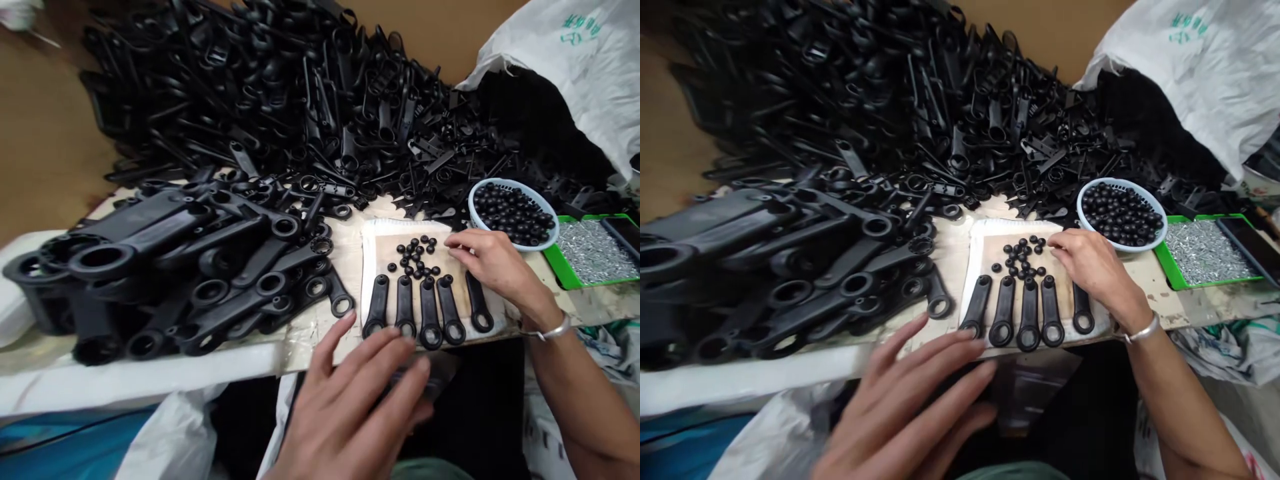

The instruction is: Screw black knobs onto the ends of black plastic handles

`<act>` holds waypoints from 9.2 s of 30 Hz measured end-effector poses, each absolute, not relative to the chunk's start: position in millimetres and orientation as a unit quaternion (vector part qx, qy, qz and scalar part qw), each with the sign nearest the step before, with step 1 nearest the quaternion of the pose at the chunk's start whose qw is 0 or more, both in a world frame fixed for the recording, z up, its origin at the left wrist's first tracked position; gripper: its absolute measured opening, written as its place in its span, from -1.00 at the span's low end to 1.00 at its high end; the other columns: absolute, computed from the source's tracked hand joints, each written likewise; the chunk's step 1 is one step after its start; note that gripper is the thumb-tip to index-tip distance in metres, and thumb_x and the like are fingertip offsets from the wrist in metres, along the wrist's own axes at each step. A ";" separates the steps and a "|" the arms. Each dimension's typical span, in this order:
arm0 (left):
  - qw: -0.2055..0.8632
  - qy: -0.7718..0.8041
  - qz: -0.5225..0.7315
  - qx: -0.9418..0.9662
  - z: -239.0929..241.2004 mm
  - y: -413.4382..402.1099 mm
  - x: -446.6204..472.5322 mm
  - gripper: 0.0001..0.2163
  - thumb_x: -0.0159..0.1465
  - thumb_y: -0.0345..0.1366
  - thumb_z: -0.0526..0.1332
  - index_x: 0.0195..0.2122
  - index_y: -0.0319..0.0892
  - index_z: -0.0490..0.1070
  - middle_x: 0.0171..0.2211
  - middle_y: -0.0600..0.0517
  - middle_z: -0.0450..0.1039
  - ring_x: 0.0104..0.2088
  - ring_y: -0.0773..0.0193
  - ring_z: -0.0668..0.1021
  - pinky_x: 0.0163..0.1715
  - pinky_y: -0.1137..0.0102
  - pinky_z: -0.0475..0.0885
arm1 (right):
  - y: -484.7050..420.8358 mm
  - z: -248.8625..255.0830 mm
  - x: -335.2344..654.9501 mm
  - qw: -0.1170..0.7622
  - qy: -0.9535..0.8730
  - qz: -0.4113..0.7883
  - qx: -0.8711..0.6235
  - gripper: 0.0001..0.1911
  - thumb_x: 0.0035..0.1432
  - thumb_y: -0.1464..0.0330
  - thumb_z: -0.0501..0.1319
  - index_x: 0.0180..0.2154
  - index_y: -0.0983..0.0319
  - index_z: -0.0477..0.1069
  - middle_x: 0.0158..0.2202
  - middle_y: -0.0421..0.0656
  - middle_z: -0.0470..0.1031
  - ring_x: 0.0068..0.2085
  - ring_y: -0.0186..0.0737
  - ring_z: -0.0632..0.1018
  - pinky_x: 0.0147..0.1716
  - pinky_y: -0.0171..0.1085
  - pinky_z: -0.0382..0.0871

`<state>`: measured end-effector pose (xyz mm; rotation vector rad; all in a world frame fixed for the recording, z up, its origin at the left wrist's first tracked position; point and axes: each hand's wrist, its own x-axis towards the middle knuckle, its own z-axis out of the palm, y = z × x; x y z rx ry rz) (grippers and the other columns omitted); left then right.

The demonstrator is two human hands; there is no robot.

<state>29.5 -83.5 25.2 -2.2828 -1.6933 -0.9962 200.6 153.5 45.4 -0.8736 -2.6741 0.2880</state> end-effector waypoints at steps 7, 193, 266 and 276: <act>0.098 -0.581 -0.305 -0.748 -5.0 -42.1 49.0 -0.79 0.39 -0.46 0.11 -0.01 -0.31 0.47 0.07 -0.14 0.52 0.16 0.14 0.49 0.39 -0.06 -0.18 | 171.8 39.3 172.8 0.020 -0.959 0.078 -0.273 -0.80 0.19 0.50 0.19 -0.14 0.20 0.42 -0.17 -0.12 0.49 -0.13 -0.11 0.52 -0.13 -0.22 0.31; 0.139 -0.631 -0.238 -0.725 -15.2 -60.3 32.9 -0.70 0.32 -0.58 0.02 0.04 -0.41 0.37 0.10 -0.26 0.46 0.10 0.09 0.54 0.23 0.17 0.34 | 111.8 56.6 139.9 0.124 -0.978 0.096 -0.137 -0.90 0.23 0.39 0.29 -0.19 0.22 0.53 -0.25 -0.07 0.58 -0.22 -0.10 0.56 -0.17 -0.15 0.44; 0.157 -0.604 -0.227 -0.748 -15.8 -58.1 28.2 -0.71 0.33 -0.58 0.05 0.02 -0.49 0.42 0.04 -0.33 0.49 0.06 0.03 0.57 0.14 0.16 0.45 | 102.5 64.6 128.2 -0.054 -0.991 0.009 -0.123 -0.77 0.38 0.46 0.07 0.02 0.30 0.38 -0.24 -0.04 0.58 -0.23 -0.11 0.60 -0.28 -0.26 0.40; 0.209 -0.610 -0.177 -0.744 -11.2 -68.5 39.1 -0.70 0.33 -0.59 0.00 0.00 -0.46 0.45 0.01 -0.30 0.52 0.02 0.07 0.60 0.09 0.19 0.50 | 111.5 76.8 190.2 0.165 -0.958 0.081 -0.220 -0.75 0.35 0.35 0.13 -0.06 0.21 0.55 -0.09 -0.09 0.62 -0.13 -0.12 0.64 -0.06 -0.16 0.51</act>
